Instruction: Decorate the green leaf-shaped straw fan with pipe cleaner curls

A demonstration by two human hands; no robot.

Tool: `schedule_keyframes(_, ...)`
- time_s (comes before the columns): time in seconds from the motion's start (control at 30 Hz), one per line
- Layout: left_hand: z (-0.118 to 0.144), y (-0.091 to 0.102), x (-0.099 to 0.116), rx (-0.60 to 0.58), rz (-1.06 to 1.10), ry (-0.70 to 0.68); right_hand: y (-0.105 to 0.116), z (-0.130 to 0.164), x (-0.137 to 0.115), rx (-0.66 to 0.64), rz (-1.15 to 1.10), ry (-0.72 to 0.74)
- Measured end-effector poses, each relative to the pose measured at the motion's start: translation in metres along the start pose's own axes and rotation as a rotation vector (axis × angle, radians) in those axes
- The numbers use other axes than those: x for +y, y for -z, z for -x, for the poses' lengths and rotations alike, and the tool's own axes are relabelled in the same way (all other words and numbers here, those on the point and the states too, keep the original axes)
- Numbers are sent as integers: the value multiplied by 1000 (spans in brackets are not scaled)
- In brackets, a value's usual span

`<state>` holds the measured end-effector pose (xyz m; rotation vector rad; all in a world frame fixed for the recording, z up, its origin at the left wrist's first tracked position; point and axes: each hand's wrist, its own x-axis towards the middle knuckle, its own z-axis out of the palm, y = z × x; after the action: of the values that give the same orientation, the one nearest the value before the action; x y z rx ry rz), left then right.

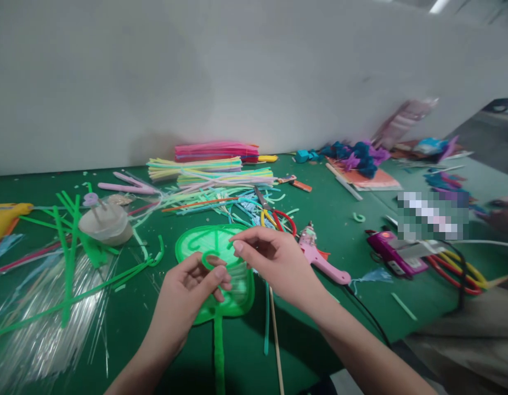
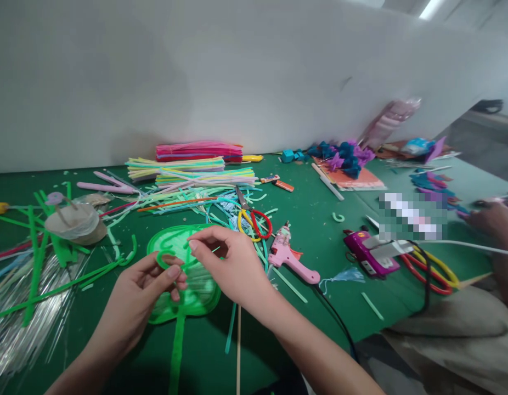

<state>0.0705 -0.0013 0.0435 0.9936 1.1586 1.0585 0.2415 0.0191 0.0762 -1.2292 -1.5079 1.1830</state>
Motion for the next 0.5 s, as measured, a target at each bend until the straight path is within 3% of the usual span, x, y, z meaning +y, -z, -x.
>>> schedule_keyframes(0.1, -4, 2, -4, 64, 110, 12, 8, 0, 4, -67, 83, -20)
schedule_keyframes(0.17, -7, 5, -5, 90, 143, 7, 22, -5, 3, -91, 293, -13)
schedule_keyframes(0.27, -10, 9, -4, 115, 151, -22, 45, -24, 4, 5, 890, -71)
schedule_keyframes(0.3, -11, 10, -4, 119, 158, -36, 51, -32, 6, 13, 1120, -160)
schedule_keyframes(0.5, -10, 11, -1, 114, 151, -105, 50, -71, 35, 14, 1274, -351)
